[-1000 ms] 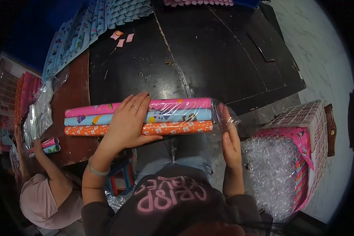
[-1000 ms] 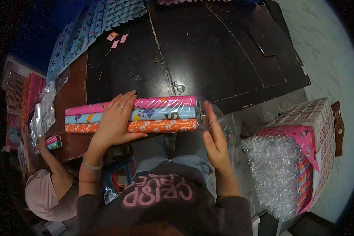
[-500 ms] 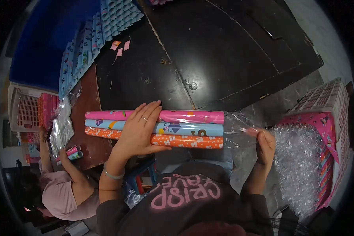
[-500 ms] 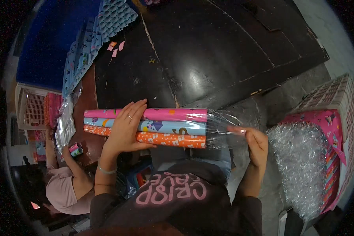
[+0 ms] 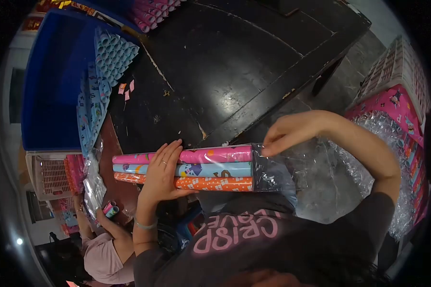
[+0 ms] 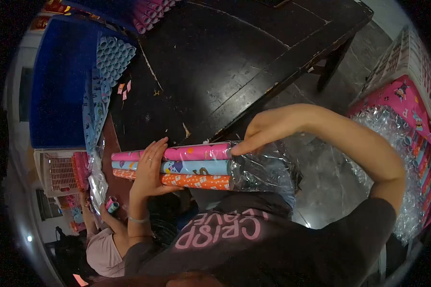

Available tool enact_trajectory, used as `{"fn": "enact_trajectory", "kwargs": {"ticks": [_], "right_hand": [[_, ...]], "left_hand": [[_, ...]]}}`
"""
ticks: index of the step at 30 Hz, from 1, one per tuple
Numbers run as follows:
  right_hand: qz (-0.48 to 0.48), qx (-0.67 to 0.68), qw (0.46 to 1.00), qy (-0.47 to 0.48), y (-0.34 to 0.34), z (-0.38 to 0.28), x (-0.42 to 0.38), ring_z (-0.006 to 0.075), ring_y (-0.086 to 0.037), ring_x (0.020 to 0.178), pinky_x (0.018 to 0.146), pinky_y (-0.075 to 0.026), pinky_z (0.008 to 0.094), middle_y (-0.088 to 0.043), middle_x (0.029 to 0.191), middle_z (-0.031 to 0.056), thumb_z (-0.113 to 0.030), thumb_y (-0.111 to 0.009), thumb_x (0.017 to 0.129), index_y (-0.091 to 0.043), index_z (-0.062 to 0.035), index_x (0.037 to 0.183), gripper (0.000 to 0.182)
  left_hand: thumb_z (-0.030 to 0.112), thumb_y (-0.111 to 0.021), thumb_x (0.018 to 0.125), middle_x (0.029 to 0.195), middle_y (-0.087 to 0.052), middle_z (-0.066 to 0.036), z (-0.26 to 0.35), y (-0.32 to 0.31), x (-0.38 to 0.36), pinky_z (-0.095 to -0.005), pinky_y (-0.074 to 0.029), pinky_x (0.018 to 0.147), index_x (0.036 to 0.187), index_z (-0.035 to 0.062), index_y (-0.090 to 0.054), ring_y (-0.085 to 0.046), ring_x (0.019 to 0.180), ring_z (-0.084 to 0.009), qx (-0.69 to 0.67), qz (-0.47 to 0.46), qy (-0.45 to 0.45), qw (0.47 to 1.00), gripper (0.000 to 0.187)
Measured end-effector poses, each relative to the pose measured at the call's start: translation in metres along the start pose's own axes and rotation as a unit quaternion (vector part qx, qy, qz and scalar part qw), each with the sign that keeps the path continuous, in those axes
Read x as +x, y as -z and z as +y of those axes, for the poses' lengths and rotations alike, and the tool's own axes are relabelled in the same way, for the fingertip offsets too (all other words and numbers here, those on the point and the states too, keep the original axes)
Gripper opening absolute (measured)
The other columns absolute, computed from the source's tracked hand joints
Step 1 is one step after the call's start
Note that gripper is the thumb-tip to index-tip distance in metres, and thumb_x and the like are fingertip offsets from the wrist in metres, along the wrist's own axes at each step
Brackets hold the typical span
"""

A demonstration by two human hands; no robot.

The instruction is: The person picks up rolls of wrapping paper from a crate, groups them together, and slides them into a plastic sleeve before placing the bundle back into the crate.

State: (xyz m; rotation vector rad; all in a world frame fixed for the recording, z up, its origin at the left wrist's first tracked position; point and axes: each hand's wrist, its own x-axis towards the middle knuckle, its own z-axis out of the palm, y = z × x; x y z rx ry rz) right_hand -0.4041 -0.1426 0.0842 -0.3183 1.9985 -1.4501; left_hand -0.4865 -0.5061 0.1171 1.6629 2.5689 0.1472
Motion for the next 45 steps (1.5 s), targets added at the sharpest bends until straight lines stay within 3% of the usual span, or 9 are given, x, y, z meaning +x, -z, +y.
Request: {"fn": "enact_trajectory", "kwargs": {"ticks": [3,9,12,16,19,25,32,39,45], "right_hand": [[-0.291,0.067,0.942,-0.154,-0.018,0.016,0.039,0.01,-0.059,0.071,0.063,-0.045,0.0242,-0.071,0.088,0.0065,-0.043,-0.071,0.084,-0.072,-0.003,0.094,0.041],[-0.239,0.093,0.963,-0.085,-0.032,0.007,0.025,0.0074,-0.045,0.047,0.045,-0.032,0.0241,-0.056,0.064,-0.0019,-0.032,-0.069,0.088,-0.071,-0.0087,0.099,0.026],[-0.224,0.023,0.974,-0.029,-0.033,0.0,0.008,0.0077,-0.048,0.051,0.047,-0.038,0.0272,-0.056,0.065,-0.0008,-0.026,-0.064,0.091,-0.068,-0.0067,0.106,0.025],[-0.17,-0.114,0.978,0.033,-0.058,0.005,-0.013,0.0199,-0.06,0.054,0.053,-0.046,0.034,-0.064,0.069,0.0116,-0.029,-0.06,0.092,-0.068,-0.011,0.11,0.026],[-0.023,-0.215,0.964,0.154,-0.086,0.008,-0.032,0.0347,-0.062,0.065,0.06,-0.049,0.0441,-0.062,0.069,0.0166,-0.021,-0.061,0.087,-0.071,-0.0124,0.099,0.018],[0.109,-0.391,0.901,0.152,-0.13,0.001,-0.081,0.0235,-0.061,0.049,0.046,-0.046,0.0368,-0.058,0.054,0.0113,-0.013,-0.062,0.073,-0.065,0.0021,0.11,0.04],[0.181,-0.401,0.892,0.099,-0.171,0.032,-0.099,0.021,-0.058,0.045,0.042,-0.043,0.0337,-0.057,0.053,0.0048,-0.013,-0.061,0.072,-0.056,0.0022,0.127,0.058],[0.224,-0.383,0.893,-0.068,-0.215,0.076,-0.144,0.0278,-0.063,0.055,0.05,-0.049,0.0388,-0.063,0.061,0.0097,-0.012,-0.06,0.075,-0.05,-0.0139,0.139,0.064],[0.391,-0.145,0.887,-0.197,-0.343,0.152,-0.189,0.0347,-0.064,0.064,0.056,-0.049,0.0457,-0.065,0.07,0.0177,-0.011,-0.061,0.076,-0.067,-0.0048,0.088,0.015]], "left_hand": [[0.06,-0.078,0.059,0.137,-0.046,-0.024,0.002,0.002,0.001,-0.0493,-0.032,0.109,0.132,-0.0041,-0.041,-0.048,0.125,-0.0384,0.001,-0.013,0.016,1.0,0.104],[0.041,-0.081,0.067,0.135,-0.05,-0.021,0.027,-0.003,-0.021,-0.0519,-0.04,0.101,0.129,-0.0001,-0.049,-0.054,0.12,-0.0357,0.114,0.06,0.017,0.992,0.081],[0.03,-0.078,0.074,0.114,-0.063,-0.02,0.048,-0.03,-0.058,-0.0435,-0.052,0.085,0.116,-0.0012,-0.06,-0.067,0.095,-0.0317,-0.238,0.164,-0.083,0.954,0.056],[0.047,-0.068,0.084,0.14,-0.047,-0.015,0.075,-0.116,-0.08,-0.0519,-0.036,0.106,0.135,0.0034,-0.049,-0.047,0.128,-0.0323,-0.796,-0.025,0.187,0.575,0.07],[0.053,-0.075,0.074,0.146,-0.042,-0.007,0.079,-0.141,-0.069,-0.0558,-0.03,0.109,0.141,0.0179,-0.044,-0.042,0.132,-0.0322,-0.919,0.104,0.133,0.357,0.082],[0.032,-0.082,0.074,0.124,-0.06,0.004,0.081,-0.147,-0.008,-0.0457,-0.04,0.104,0.124,0.021,-0.058,-0.054,0.117,-0.0188,-0.956,0.244,-0.096,0.132,0.057],[0.026,-0.083,0.073,0.116,-0.064,0.005,0.086,-0.161,0.021,-0.0426,-0.04,0.103,0.119,0.0211,-0.06,-0.058,0.111,-0.0171,-0.96,0.142,-0.204,0.13,0.053],[0.019,-0.081,0.075,0.121,-0.063,-0.009,0.122,-0.163,0.064,-0.0486,-0.042,0.101,0.119,0.0109,-0.059,-0.057,0.116,-0.0286,-0.94,0.025,-0.203,0.274,0.05],[0.013,-0.076,0.078,0.132,-0.054,-0.016,0.217,-0.186,0.103,-0.0561,-0.037,0.106,0.126,0.0024,-0.054,-0.051,0.124,-0.0348,-0.887,-0.265,-0.124,0.357,0.054]]}}
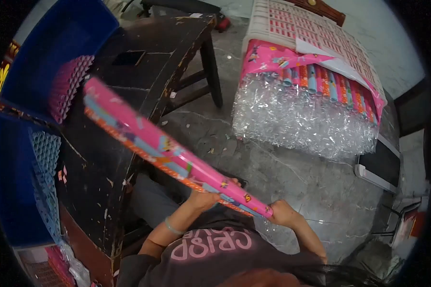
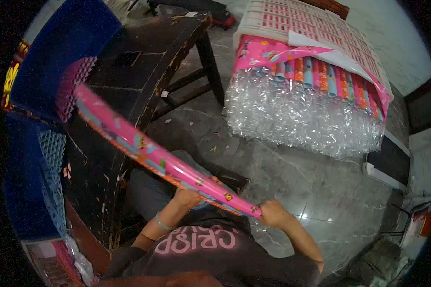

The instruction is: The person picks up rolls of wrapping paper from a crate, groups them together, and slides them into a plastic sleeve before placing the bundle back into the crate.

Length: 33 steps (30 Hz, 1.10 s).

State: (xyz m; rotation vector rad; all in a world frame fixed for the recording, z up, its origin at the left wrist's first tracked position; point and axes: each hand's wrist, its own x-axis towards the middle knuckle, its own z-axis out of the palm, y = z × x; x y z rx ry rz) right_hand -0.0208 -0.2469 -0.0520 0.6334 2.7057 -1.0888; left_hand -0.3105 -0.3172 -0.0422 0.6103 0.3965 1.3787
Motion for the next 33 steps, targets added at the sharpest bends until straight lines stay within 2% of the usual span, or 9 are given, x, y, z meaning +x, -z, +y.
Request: {"fn": "enact_trajectory", "kwargs": {"ticks": [5,7,8,14,21,25,28,31,33], "right_hand": [[0.127,0.253,0.955,-0.087,-0.081,0.0,-0.091,0.0285,-0.063,0.058,0.054,-0.048,0.0406,-0.065,0.068,0.0135,-0.009,-0.064,0.079,-0.064,-0.0028,0.086,0.008],[0.192,0.487,0.81,-0.264,-0.095,-0.024,-0.108,0.0164,-0.058,0.056,0.053,-0.046,0.0334,-0.061,0.066,0.004,-0.009,-0.067,0.084,-0.063,-0.0034,0.092,0.011],[0.192,0.486,0.809,-0.267,-0.094,-0.033,-0.116,0.0075,-0.052,0.059,0.051,-0.043,0.0279,-0.057,0.068,-0.0015,-0.013,-0.065,0.089,-0.062,-0.0031,0.099,0.014],[0.272,0.546,0.767,-0.198,-0.055,-0.051,-0.099,0.0047,-0.047,0.058,0.05,-0.039,0.0234,-0.056,0.069,-0.0054,-0.02,-0.068,0.09,-0.066,-0.0056,0.102,0.019],[0.163,0.534,0.794,-0.241,0.029,-0.016,-0.033,0.0033,-0.041,0.048,0.044,-0.033,0.0232,-0.044,0.054,-0.0084,-0.036,-0.062,0.094,-0.07,-0.0096,0.113,0.033],[0.207,0.559,0.793,-0.125,0.09,0.014,0.034,0.0033,-0.038,0.047,0.044,-0.032,0.0227,-0.045,0.056,-0.008,-0.034,-0.062,0.094,-0.069,-0.0092,0.115,0.033],[0.232,0.592,0.769,-0.061,0.113,0.072,0.1,0.0042,-0.045,0.053,0.045,-0.035,0.0227,-0.056,0.066,-0.0044,-0.031,-0.061,0.094,-0.068,-0.0081,0.114,0.031],[0.223,0.646,0.729,0.018,0.16,0.095,0.133,0.0057,-0.052,0.058,0.044,-0.037,0.0225,-0.065,0.078,-0.0001,-0.026,-0.059,0.095,-0.067,-0.0047,0.112,0.029],[0.248,0.636,0.727,-0.068,0.191,0.106,0.145,0.0036,-0.039,0.04,0.036,-0.029,0.0188,-0.049,0.053,-0.0057,-0.028,-0.059,0.094,-0.062,-0.0029,0.12,0.036]], "left_hand": [[-0.001,-0.069,0.081,0.119,-0.06,-0.01,-0.07,-0.051,0.073,-0.0397,-0.049,0.095,0.128,0.0036,-0.048,-0.06,0.108,-0.0228,0.015,0.079,0.188,0.979,0.052],[0.002,-0.072,0.08,0.117,-0.06,-0.006,-0.087,-0.069,0.098,-0.0366,-0.049,0.093,0.129,0.0054,-0.048,-0.06,0.107,-0.0183,0.019,0.057,0.281,0.958,0.054],[0.004,-0.073,0.081,0.118,-0.06,-0.006,-0.091,-0.081,0.11,-0.0362,-0.049,0.093,0.128,0.0055,-0.048,-0.059,0.108,-0.0174,0.028,0.05,0.323,0.945,0.054],[0.011,-0.073,0.083,0.098,-0.069,-0.009,-0.106,-0.085,0.176,-0.0346,-0.059,0.073,0.11,0.0014,-0.061,-0.069,0.083,-0.0191,-0.017,0.06,0.426,0.903,0.031],[0.021,-0.067,0.088,0.098,-0.069,-0.012,-0.047,-0.051,0.244,-0.0407,-0.058,0.077,0.109,0.0026,-0.06,-0.069,0.084,-0.0228,-0.012,0.109,0.319,0.941,0.029],[0.028,-0.068,0.087,0.09,-0.067,-0.007,-0.004,-0.041,0.256,-0.0393,-0.056,0.069,0.105,0.0062,-0.06,-0.065,0.076,-0.0213,-0.006,0.081,0.306,0.948,0.029],[0.03,-0.067,0.088,0.08,-0.063,-0.003,-0.011,-0.034,0.243,-0.0405,-0.053,0.072,0.1,0.0095,-0.059,-0.062,0.073,-0.0172,0.15,0.208,0.266,0.929,0.025],[0.029,-0.058,0.094,0.102,-0.063,-0.01,-0.015,-0.008,0.228,-0.0391,-0.045,0.097,0.112,0.0052,-0.056,-0.061,0.099,-0.0231,0.086,0.14,0.224,0.961,0.029],[0.031,-0.053,0.096,0.13,-0.055,-0.013,-0.013,0.006,0.214,-0.0363,-0.038,0.105,0.124,0.0032,-0.052,-0.051,0.123,-0.025,0.056,0.136,0.199,0.969,0.039]]}}
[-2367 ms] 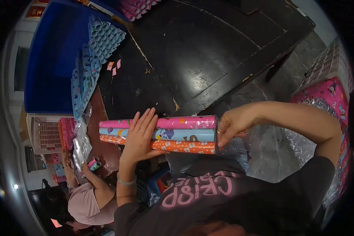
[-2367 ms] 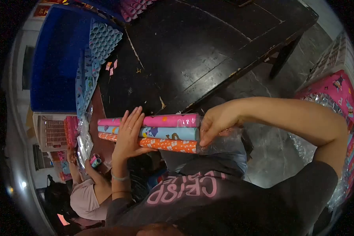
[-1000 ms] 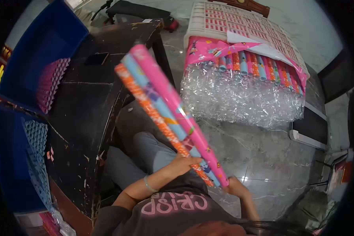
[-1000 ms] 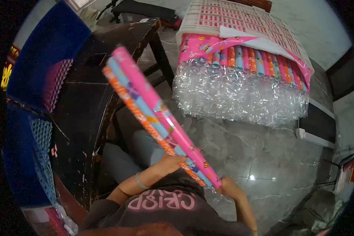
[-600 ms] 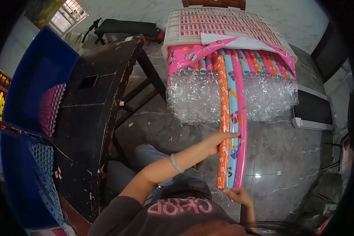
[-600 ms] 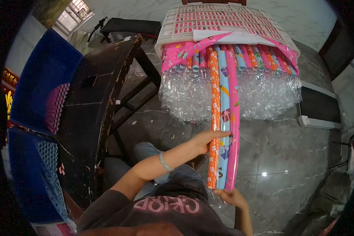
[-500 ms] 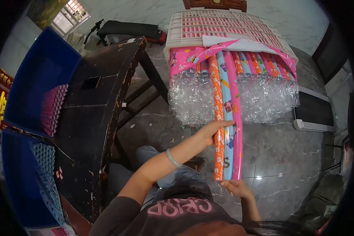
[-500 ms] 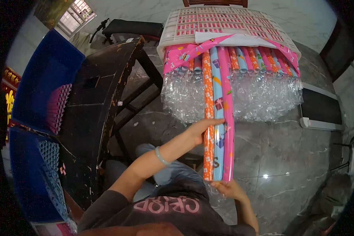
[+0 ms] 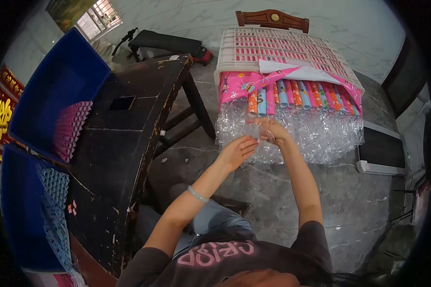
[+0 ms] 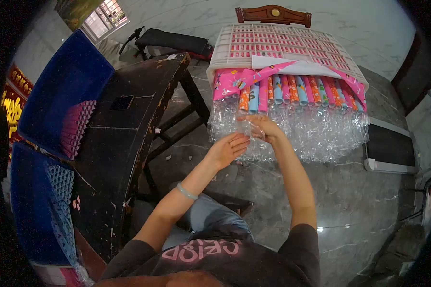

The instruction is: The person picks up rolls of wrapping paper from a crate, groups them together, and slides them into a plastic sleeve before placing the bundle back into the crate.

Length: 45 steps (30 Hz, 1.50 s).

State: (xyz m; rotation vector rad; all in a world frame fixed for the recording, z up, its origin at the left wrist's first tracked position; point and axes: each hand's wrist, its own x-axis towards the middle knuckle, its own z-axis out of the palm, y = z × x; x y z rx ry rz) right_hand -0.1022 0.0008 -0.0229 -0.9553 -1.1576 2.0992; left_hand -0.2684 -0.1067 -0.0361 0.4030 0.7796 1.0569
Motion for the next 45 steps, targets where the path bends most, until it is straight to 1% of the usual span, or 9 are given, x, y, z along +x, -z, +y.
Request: {"fn": "enact_trajectory", "kwargs": {"ticks": [10,13,15,17,25,27,35,39,45], "right_hand": [[-0.076,-0.022,0.997,-0.024,0.039,-0.029,0.057,0.0047,-0.027,0.042,0.036,-0.018,0.0226,-0.041,0.053,-0.0063,-0.045,-0.059,0.093,-0.06,-0.0068,0.123,0.049],[-0.032,0.001,0.999,-0.027,0.036,-0.028,0.052,0.0044,-0.035,0.042,0.04,-0.03,0.0203,-0.037,0.054,-0.0077,-0.048,-0.056,0.094,-0.062,-0.0084,0.12,0.048],[0.007,0.096,0.995,-0.029,0.035,-0.025,0.043,0.0074,-0.054,0.057,0.05,-0.037,0.0236,-0.067,0.082,0.0031,-0.054,-0.063,0.087,-0.062,-0.007,0.119,0.057],[0.008,0.112,0.993,-0.041,0.022,-0.028,0.023,0.0112,-0.062,0.067,0.054,-0.042,0.024,-0.068,0.093,0.0056,-0.056,-0.064,0.085,-0.061,-0.0087,0.121,0.059],[0.125,-0.128,0.983,0.041,0.022,0.079,-0.086,0.0098,-0.062,0.059,0.052,-0.041,0.022,-0.07,0.08,0.0067,-0.024,-0.067,0.089,-0.068,-0.0045,0.095,0.021],[-0.008,-0.257,0.964,-0.072,0.001,0.093,-0.117,0.0101,-0.065,0.069,0.057,-0.046,0.0235,-0.071,0.084,0.0067,-0.022,-0.065,0.091,-0.069,-0.0034,0.101,0.021],[-0.366,-0.308,0.878,-0.002,-0.147,0.01,-0.068,0.0147,-0.068,0.084,0.075,-0.053,0.0271,-0.072,0.092,0.0095,-0.012,-0.064,0.09,-0.061,-0.0039,0.123,0.034],[-0.678,-0.261,0.687,0.019,-0.271,0.033,-0.031,0.0194,-0.069,0.087,0.075,-0.053,0.0299,-0.072,0.093,0.0144,-0.005,-0.066,0.088,-0.061,-0.0005,0.124,0.037],[-0.892,-0.176,0.414,-0.039,-0.395,0.106,-0.05,0.0196,-0.07,0.089,0.076,-0.056,0.0318,-0.072,0.099,0.0096,-0.015,-0.068,0.088,-0.06,-0.0077,0.128,0.041]], "left_hand": [[0.025,-0.049,0.097,0.128,-0.057,-0.015,-0.012,0.03,-0.047,-0.0389,-0.042,0.105,0.121,0.0012,-0.053,-0.054,0.121,-0.0275,-0.047,0.018,0.004,0.999,0.034],[0.024,-0.05,0.097,0.128,-0.054,-0.019,-0.015,0.037,-0.057,-0.0422,-0.039,0.108,0.117,-0.0007,-0.055,-0.05,0.124,-0.0317,-0.067,0.022,-0.01,0.997,0.032],[0.022,-0.049,0.097,0.127,-0.057,-0.016,-0.019,0.051,-0.062,-0.0398,-0.043,0.104,0.12,0.0,-0.054,-0.054,0.12,-0.0291,-0.086,0.009,-0.009,0.996,0.032],[0.022,-0.049,0.097,0.126,-0.057,-0.017,-0.016,0.058,-0.07,-0.0405,-0.042,0.105,0.119,-0.0003,-0.055,-0.054,0.12,-0.0297,-0.104,0.019,-0.02,0.994,0.032],[0.019,-0.05,0.096,0.119,-0.061,-0.019,-0.045,0.126,-0.124,-0.0447,-0.043,0.104,0.114,-0.0024,-0.058,-0.057,0.115,-0.0336,-0.215,0.088,-0.092,0.968,0.029],[0.019,-0.051,0.096,0.117,-0.061,-0.019,-0.061,0.145,-0.149,-0.0446,-0.044,0.103,0.113,-0.0022,-0.059,-0.058,0.113,-0.0336,-0.238,0.111,-0.102,0.959,0.028],[0.019,-0.054,0.096,0.114,-0.063,-0.019,-0.092,0.142,-0.259,-0.0404,-0.049,0.096,0.114,-0.001,-0.057,-0.062,0.107,-0.0303,-0.173,0.223,-0.165,0.945,0.027],[0.019,-0.057,0.096,0.114,-0.063,-0.016,-0.094,0.122,-0.314,-0.0357,-0.048,0.096,0.119,0.0015,-0.054,-0.061,0.109,-0.0253,-0.069,0.284,-0.27,0.917,0.029],[0.013,-0.057,0.096,0.119,-0.061,-0.013,-0.112,0.091,-0.411,-0.0334,-0.045,0.098,0.123,0.0016,-0.053,-0.058,0.115,-0.0214,0.015,0.387,-0.374,0.843,0.03]]}}
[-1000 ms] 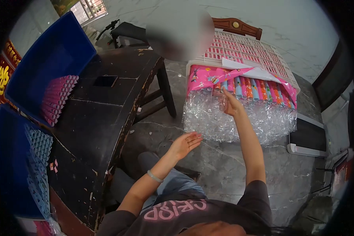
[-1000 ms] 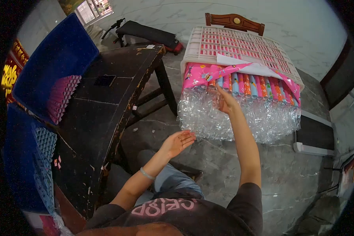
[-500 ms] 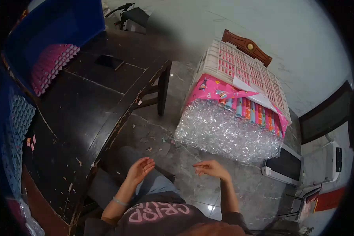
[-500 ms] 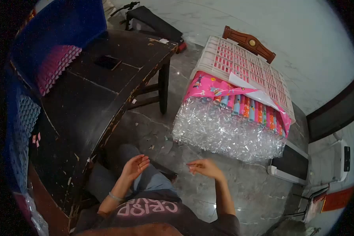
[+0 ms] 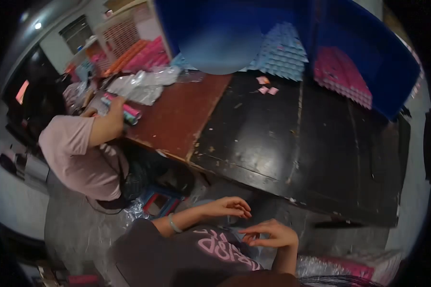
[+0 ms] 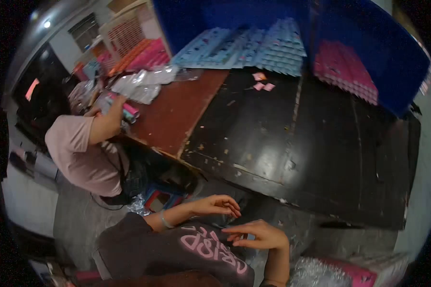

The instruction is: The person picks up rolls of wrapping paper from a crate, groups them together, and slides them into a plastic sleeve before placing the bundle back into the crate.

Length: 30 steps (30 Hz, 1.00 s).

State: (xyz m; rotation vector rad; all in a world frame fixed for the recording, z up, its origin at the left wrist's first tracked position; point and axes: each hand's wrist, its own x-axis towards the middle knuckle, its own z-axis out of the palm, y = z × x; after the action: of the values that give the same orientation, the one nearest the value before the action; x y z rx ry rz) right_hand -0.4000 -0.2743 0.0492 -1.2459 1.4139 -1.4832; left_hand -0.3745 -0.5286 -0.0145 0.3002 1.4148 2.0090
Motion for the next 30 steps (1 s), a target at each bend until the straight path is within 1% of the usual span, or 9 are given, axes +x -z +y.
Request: {"fn": "enact_trajectory", "kwargs": {"ticks": [6,10,14,17,18,21,24,26,30], "right_hand": [[-0.098,-0.001,0.995,-0.001,0.02,-0.017,0.048,0.0215,-0.071,0.088,0.074,-0.056,0.0316,-0.072,0.098,0.0106,-0.018,-0.066,0.089,-0.061,-0.0064,0.127,0.04],[-0.12,-0.016,0.99,-0.068,0.035,-0.033,0.059,0.0222,-0.071,0.088,0.074,-0.055,0.0319,-0.072,0.099,0.0119,-0.019,-0.067,0.089,-0.06,-0.0049,0.127,0.042],[-0.167,-0.055,0.972,-0.153,0.051,-0.07,0.081,0.0237,-0.07,0.093,0.08,-0.054,0.0307,-0.071,0.101,0.0151,-0.015,-0.062,0.092,-0.057,0.0009,0.128,0.04],[-0.179,-0.075,0.967,-0.166,0.061,-0.077,0.104,0.0235,-0.07,0.092,0.078,-0.054,0.0316,-0.071,0.101,0.0144,-0.017,-0.062,0.092,-0.058,-0.0013,0.128,0.04],[-0.182,-0.08,0.965,-0.17,0.064,-0.078,0.11,0.0234,-0.07,0.091,0.077,-0.055,0.0321,-0.071,0.101,0.0141,-0.018,-0.062,0.092,-0.058,-0.0024,0.128,0.04],[-0.181,-0.096,0.962,-0.181,0.069,-0.085,0.13,0.0232,-0.07,0.09,0.076,-0.055,0.033,-0.071,0.101,0.0135,-0.021,-0.063,0.092,-0.059,-0.0047,0.128,0.04],[-0.196,-0.115,0.96,-0.162,0.07,-0.093,0.16,0.0229,-0.071,0.086,0.074,-0.054,0.0332,-0.072,0.098,0.0137,-0.022,-0.063,0.092,-0.061,-0.0039,0.126,0.039],[-0.166,-0.122,0.97,-0.13,0.068,-0.098,0.181,0.0218,-0.071,0.081,0.072,-0.053,0.0328,-0.072,0.095,0.0139,-0.019,-0.065,0.09,-0.066,-0.0026,0.118,0.033],[0.086,-0.141,0.986,-0.002,0.044,-0.141,0.216,0.0256,-0.07,0.08,0.07,-0.052,0.0331,-0.071,0.089,0.0176,-0.013,-0.067,0.084,-0.072,0.0,0.098,0.019]], "left_hand": [[0.006,-0.06,0.093,0.121,-0.061,-0.013,0.069,0.041,-0.075,-0.0347,-0.044,0.1,0.123,0.0018,-0.053,-0.057,0.117,-0.0222,0.07,0.121,-0.171,0.975,0.031],[0.004,-0.057,0.094,0.115,-0.064,-0.013,0.101,0.083,-0.094,-0.0325,-0.047,0.094,0.12,0.0007,-0.055,-0.06,0.111,-0.0215,0.076,0.182,-0.33,0.923,0.026],[0.008,-0.058,0.094,0.105,-0.066,-0.008,0.127,0.118,-0.092,-0.03,-0.05,0.085,0.11,0.0013,-0.062,-0.063,0.098,-0.0144,0.204,0.331,-0.378,0.84,0.018],[0.009,-0.061,0.092,0.104,-0.066,-0.007,0.146,0.133,-0.082,-0.0293,-0.052,0.079,0.108,0.0028,-0.063,-0.064,0.096,-0.0141,0.235,0.376,-0.298,0.845,0.017],[0.011,-0.064,0.089,0.103,-0.066,-0.008,0.148,0.142,-0.073,-0.03,-0.053,0.074,0.106,0.0036,-0.064,-0.066,0.091,-0.017,0.333,0.4,-0.328,0.788,0.018],[0.02,-0.064,0.088,0.105,-0.064,-0.014,0.143,0.159,-0.058,-0.038,-0.05,0.086,0.109,0.0049,-0.063,-0.062,0.099,-0.0302,0.473,0.384,-0.304,0.733,0.026],[0.026,-0.063,0.088,0.112,-0.06,-0.015,0.137,0.164,-0.056,-0.0414,-0.043,0.096,0.112,0.0047,-0.06,-0.055,0.111,-0.0319,0.552,0.304,-0.272,0.728,0.032],[0.027,-0.064,0.087,0.113,-0.06,-0.014,0.135,0.164,-0.056,-0.0413,-0.043,0.096,0.11,0.0054,-0.06,-0.055,0.11,-0.0325,0.56,0.298,-0.29,0.717,0.032],[0.028,-0.063,0.088,0.113,-0.06,-0.014,0.134,0.165,-0.057,-0.0418,-0.043,0.096,0.11,0.0056,-0.06,-0.055,0.11,-0.0318,0.547,0.295,-0.307,0.721,0.032]]}}
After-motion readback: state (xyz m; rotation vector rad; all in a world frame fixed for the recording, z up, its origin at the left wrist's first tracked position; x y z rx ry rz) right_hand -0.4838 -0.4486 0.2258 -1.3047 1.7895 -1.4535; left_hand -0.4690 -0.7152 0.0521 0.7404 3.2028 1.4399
